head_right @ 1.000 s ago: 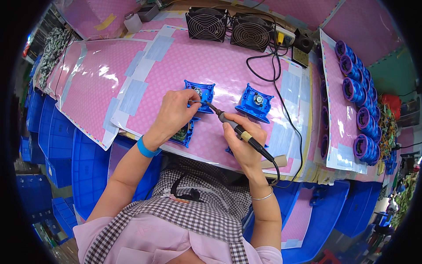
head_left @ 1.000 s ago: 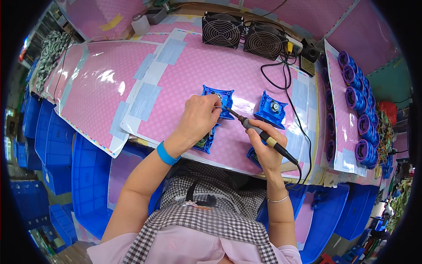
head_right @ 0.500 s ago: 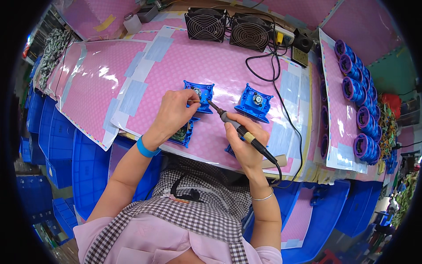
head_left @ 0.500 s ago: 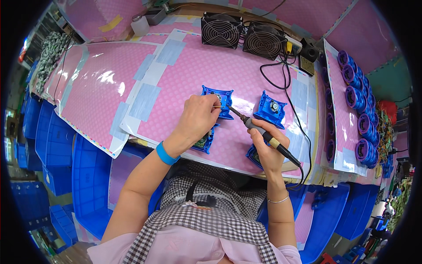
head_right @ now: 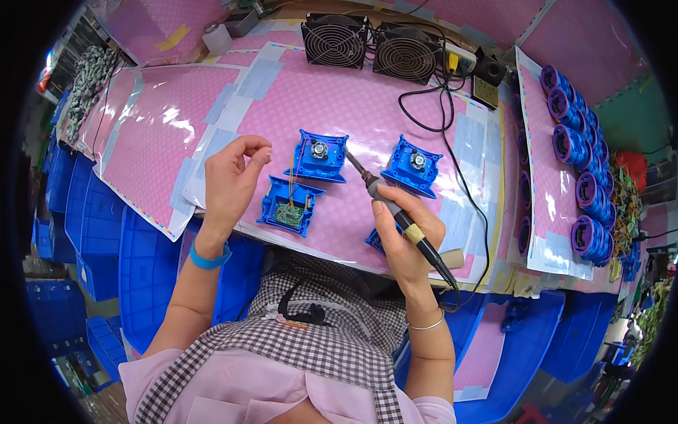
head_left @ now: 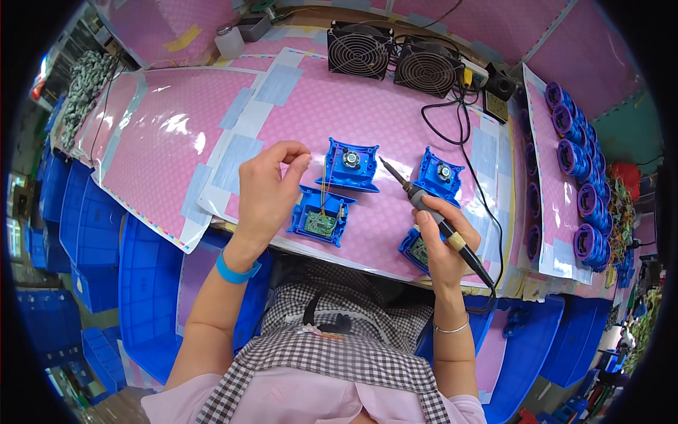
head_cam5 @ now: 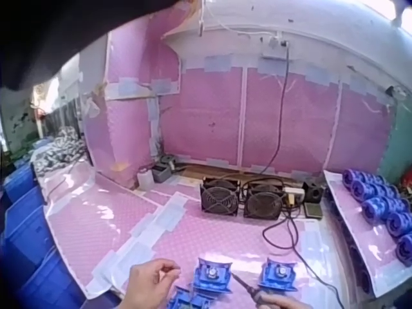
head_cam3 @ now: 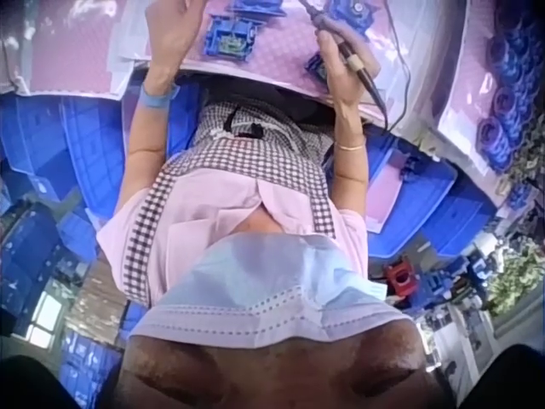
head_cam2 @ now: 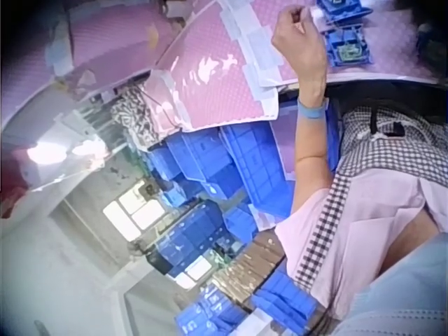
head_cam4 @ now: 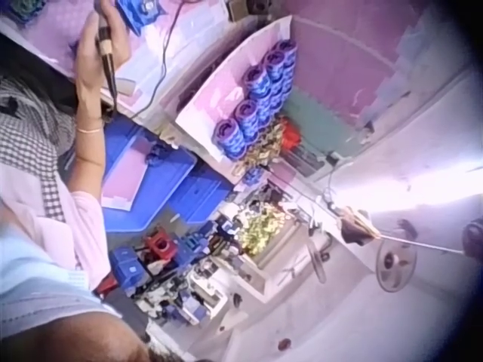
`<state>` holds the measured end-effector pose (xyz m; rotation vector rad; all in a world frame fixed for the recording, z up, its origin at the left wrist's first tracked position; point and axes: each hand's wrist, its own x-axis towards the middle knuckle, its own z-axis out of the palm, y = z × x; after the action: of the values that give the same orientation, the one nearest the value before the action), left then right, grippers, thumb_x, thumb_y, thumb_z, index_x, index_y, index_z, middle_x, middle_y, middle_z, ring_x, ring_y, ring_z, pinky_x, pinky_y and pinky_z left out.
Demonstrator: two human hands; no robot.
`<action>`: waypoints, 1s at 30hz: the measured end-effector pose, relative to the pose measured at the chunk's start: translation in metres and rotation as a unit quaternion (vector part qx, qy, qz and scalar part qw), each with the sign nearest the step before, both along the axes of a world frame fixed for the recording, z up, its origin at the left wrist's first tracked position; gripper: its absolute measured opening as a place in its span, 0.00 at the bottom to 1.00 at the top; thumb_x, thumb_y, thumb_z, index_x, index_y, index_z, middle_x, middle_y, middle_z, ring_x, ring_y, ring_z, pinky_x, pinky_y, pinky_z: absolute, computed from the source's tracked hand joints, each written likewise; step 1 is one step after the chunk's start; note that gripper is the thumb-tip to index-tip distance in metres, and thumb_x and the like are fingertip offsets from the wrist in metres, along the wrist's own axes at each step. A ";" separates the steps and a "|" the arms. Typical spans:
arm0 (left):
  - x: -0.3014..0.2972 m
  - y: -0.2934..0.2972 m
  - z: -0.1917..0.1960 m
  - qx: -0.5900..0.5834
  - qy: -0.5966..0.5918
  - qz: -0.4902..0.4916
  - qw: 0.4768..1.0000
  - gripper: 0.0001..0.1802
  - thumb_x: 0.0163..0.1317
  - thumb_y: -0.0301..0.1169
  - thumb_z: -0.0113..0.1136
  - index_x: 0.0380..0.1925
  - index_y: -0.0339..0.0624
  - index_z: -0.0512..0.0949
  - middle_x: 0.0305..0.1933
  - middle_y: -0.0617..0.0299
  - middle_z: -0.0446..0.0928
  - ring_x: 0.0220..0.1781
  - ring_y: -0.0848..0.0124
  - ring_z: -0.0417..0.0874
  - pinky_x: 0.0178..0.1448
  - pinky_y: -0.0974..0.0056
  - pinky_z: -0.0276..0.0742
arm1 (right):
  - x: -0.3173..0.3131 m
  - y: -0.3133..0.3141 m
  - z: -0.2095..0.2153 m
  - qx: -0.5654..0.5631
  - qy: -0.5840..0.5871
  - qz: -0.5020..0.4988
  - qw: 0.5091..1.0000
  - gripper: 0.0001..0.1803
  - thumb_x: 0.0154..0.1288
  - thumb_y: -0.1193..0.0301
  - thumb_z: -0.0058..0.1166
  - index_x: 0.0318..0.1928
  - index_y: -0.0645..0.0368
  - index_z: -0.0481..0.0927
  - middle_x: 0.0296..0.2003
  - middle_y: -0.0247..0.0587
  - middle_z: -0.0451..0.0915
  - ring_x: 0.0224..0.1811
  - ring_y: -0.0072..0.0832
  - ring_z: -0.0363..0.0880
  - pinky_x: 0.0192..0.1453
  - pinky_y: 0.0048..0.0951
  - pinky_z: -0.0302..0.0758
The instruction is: Soldering components onto small electronic fans at a factory workstation.
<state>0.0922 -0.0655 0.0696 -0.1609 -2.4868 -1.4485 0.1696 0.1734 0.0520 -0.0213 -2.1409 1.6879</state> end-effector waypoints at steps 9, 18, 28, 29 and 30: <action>-0.009 0.015 -0.029 -0.089 0.072 -0.053 0.992 0.09 0.53 0.25 0.69 0.32 0.34 0.79 0.29 0.55 0.83 0.33 0.67 0.85 0.38 0.64 0.78 | -0.006 -0.014 0.002 0.049 -0.022 0.036 0.998 0.11 0.61 0.79 0.61 0.45 0.69 0.83 0.32 0.44 0.86 0.33 0.22 0.84 0.39 0.19 0.78; -0.009 0.017 -0.035 -0.018 0.016 -0.018 1.000 0.08 0.53 0.24 0.68 0.32 0.33 0.81 0.29 0.54 0.83 0.31 0.66 0.85 0.36 0.63 0.77 | -0.010 -0.015 -0.007 0.028 -0.023 0.043 0.998 0.12 0.62 0.79 0.61 0.46 0.69 0.83 0.32 0.44 0.86 0.33 0.23 0.84 0.38 0.21 0.78; -0.012 0.023 -0.046 -0.084 0.081 -0.077 0.990 0.06 0.53 0.23 0.66 0.32 0.34 0.84 0.31 0.50 0.82 0.33 0.57 0.84 0.37 0.58 0.78 | -0.013 -0.019 -0.010 0.050 -0.018 0.040 0.998 0.11 0.58 0.77 0.64 0.43 0.63 0.86 0.31 0.34 0.86 0.24 0.12 0.72 0.26 0.17 0.66; -0.013 0.024 -0.047 -0.100 0.076 -0.083 0.989 0.07 0.53 0.24 0.67 0.33 0.34 0.85 0.31 0.50 0.83 0.32 0.59 0.85 0.36 0.60 0.79 | -0.014 -0.020 -0.010 0.063 -0.012 0.039 0.997 0.11 0.58 0.77 0.64 0.42 0.63 0.86 0.31 0.35 0.86 0.24 0.13 0.73 0.26 0.17 0.66; -0.013 0.024 -0.047 -0.100 0.076 -0.082 0.989 0.07 0.53 0.24 0.67 0.33 0.34 0.85 0.31 0.50 0.83 0.32 0.59 0.85 0.36 0.60 0.79 | -0.015 -0.020 -0.010 0.076 -0.006 0.037 0.996 0.10 0.58 0.77 0.64 0.42 0.63 0.86 0.31 0.35 0.86 0.24 0.13 0.73 0.26 0.17 0.66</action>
<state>0.0791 -0.0416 0.0229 -0.5072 -2.5358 -1.1916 0.1550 0.1532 0.0424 0.0926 -2.2991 1.5637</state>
